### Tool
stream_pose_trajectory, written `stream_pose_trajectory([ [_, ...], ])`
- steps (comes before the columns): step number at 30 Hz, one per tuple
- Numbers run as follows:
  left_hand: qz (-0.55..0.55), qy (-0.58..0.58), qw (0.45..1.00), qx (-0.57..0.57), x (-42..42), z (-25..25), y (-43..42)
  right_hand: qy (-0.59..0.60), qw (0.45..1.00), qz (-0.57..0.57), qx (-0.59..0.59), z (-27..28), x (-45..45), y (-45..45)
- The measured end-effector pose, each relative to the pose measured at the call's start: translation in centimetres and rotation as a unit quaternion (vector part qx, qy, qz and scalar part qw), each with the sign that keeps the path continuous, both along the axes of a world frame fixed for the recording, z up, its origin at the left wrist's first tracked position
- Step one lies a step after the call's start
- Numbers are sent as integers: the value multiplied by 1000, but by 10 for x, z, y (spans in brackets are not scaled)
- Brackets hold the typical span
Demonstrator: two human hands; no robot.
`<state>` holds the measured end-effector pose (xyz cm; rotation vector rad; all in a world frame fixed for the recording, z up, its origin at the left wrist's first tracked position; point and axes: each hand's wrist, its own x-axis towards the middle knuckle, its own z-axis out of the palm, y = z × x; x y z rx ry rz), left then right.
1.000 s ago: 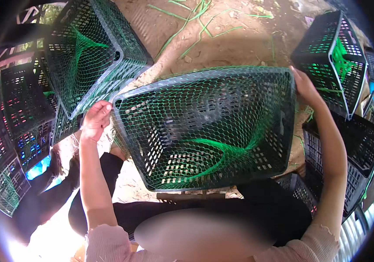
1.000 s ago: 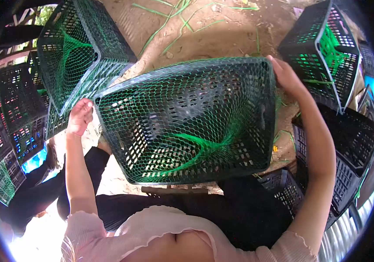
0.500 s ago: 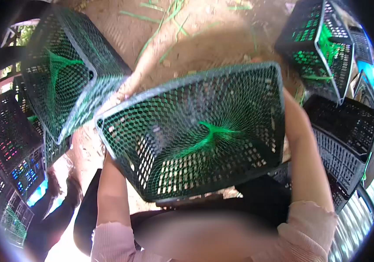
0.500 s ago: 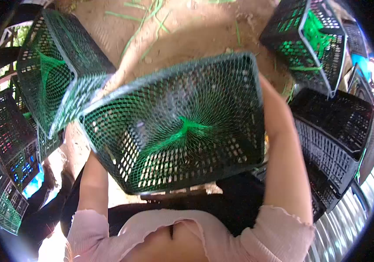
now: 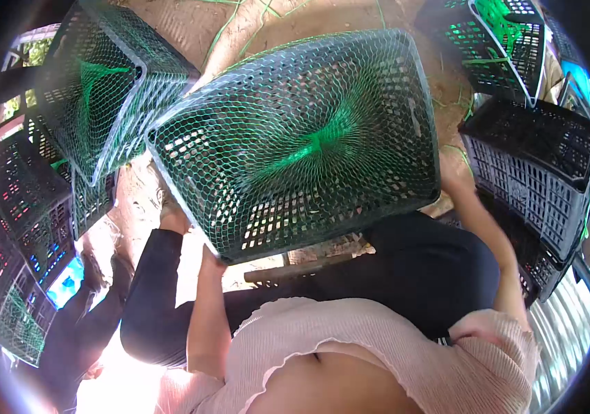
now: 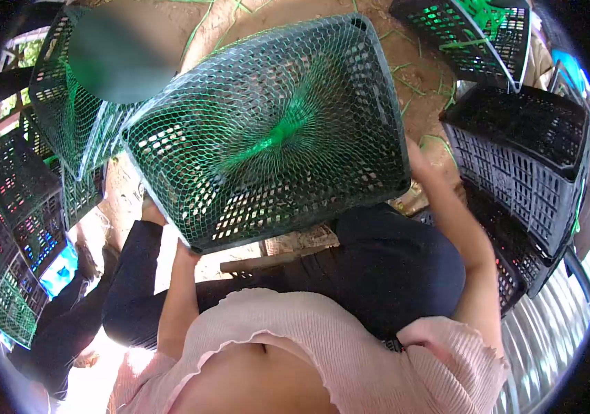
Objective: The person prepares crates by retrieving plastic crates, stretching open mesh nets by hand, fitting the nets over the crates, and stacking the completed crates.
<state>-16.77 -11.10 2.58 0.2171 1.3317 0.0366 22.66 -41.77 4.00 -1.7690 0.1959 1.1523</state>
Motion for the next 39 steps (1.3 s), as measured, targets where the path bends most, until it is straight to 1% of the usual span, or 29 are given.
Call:
stream_pose_trajectory([
  [1,-9,-23,997,70,2,4,-10,11,999,-49,12,-2,-12,-6],
  [2,39,-29,996,79,5,5,-16,25,994,-101,23,-6,-24,-14],
  [3,40,-56,993,99,5,3,-19,41,987,-155,31,-14,-35,-21],
  [5,31,-138,977,156,6,-28,-24,45,959,-228,164,-74,-41,-61],
  [6,31,-137,975,172,10,-42,-25,48,937,-261,229,-106,-42,-86],
  [8,24,-117,976,182,12,-62,-25,58,943,-263,197,-90,-41,-80],
  [10,8,-87,980,179,12,-79,-14,73,966,-210,131,-48,-36,-57],
  [11,-14,-62,982,179,2,-87,-1,83,974,-179,115,-28,-31,-42],
  [14,-134,35,978,155,-66,-127,65,103,983,-99,111,13,-16,-5],
  [16,-276,151,930,191,39,37,82,97,988,-54,111,37,-15,3],
  [17,-278,108,940,167,53,74,88,74,991,-22,106,47,-19,2],
  [18,-313,80,942,94,52,77,94,51,994,9,100,56,-23,1],
  [19,-315,43,940,125,61,83,78,24,995,36,90,66,-26,0],
  [20,-318,4,935,156,70,91,58,-33,992,104,70,73,-27,0],
  [22,-403,32,889,215,66,95,57,-156,961,225,19,70,-26,-1],
  [23,-440,44,861,249,69,93,59,-223,948,221,56,41,-13,-16],
  [24,-371,6,885,281,66,93,52,-250,938,234,61,56,1,-16],
  [26,-305,-21,925,225,53,123,47,-283,923,255,59,107,23,-4],
  [28,-246,-91,942,210,30,163,39,-434,834,332,69,208,21,39],
  [30,-139,-112,951,251,21,234,25,-472,822,311,70,283,21,78],
  [31,-98,-99,955,262,13,252,25,-424,877,212,82,318,11,104],
  [32,-64,-88,956,271,7,266,28,-564,765,221,219,325,29,119],
  [33,-5,-148,955,257,6,278,28,-424,821,117,364,357,9,140],
  [34,48,-203,950,233,9,288,29,-442,791,122,406,370,10,156],
  [35,61,-204,946,245,15,297,32,-498,744,138,424,368,14,173],
  [36,79,-208,940,260,24,302,41,-631,645,156,402,352,18,187],
  [37,87,-216,932,279,30,299,58,-631,682,226,294,350,6,188],
  [38,103,-221,922,300,34,293,80,-585,709,293,262,339,-3,180],
  [39,127,-208,920,306,41,285,109,-603,668,371,230,318,-2,173],
])
